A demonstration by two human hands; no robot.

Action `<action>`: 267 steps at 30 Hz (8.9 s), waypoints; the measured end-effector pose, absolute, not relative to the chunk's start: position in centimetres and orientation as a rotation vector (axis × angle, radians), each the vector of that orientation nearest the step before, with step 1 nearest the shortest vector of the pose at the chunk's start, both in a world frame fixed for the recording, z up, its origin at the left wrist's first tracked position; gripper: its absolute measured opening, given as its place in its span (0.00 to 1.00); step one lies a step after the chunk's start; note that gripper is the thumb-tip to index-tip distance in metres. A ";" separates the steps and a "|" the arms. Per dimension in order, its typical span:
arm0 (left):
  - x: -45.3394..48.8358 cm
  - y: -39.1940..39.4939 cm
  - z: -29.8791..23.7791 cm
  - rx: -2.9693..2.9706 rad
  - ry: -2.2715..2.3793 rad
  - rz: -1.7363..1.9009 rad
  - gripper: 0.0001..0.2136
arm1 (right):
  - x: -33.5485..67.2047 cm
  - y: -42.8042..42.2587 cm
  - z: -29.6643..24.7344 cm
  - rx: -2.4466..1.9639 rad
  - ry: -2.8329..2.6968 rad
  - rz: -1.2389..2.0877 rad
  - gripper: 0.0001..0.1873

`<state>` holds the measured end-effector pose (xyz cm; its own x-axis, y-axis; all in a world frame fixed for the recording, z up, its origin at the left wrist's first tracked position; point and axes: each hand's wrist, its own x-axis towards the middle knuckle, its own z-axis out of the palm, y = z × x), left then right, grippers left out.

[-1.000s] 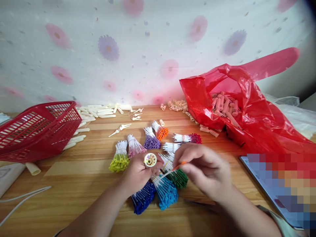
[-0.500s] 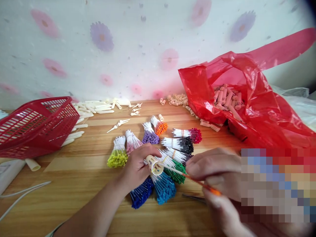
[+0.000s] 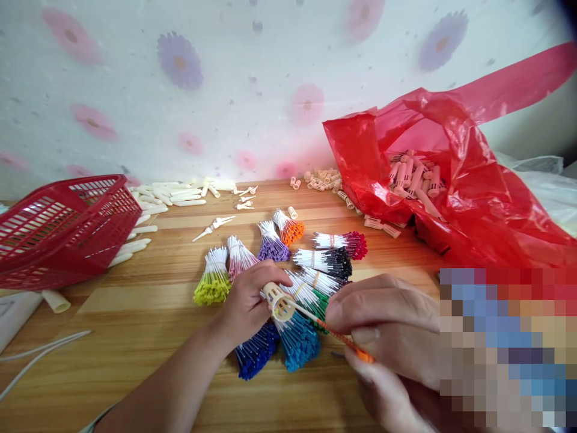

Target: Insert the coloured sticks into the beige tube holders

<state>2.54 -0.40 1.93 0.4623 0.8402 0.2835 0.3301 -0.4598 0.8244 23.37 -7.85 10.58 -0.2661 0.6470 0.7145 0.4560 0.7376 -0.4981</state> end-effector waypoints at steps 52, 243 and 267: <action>1.9 0.0 2.0 1.730 0.841 1.156 0.26 | 26.2 -5.8 6.8 -1.072 -2.041 0.579 0.08; 1.8 1.4 0.3 1.555 0.919 1.367 0.13 | 12.5 -6.1 3.2 -1.679 -2.651 0.072 0.13; 2.0 1.8 0.1 1.574 0.934 1.368 0.12 | 12.6 -5.1 3.8 -1.746 -2.661 0.181 0.13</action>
<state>2.03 1.80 0.12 0.1299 0.9184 0.3737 0.0137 -0.3785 0.9255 12.63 -5.07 3.82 -0.3991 0.9113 -0.1009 0.9166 0.3937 -0.0695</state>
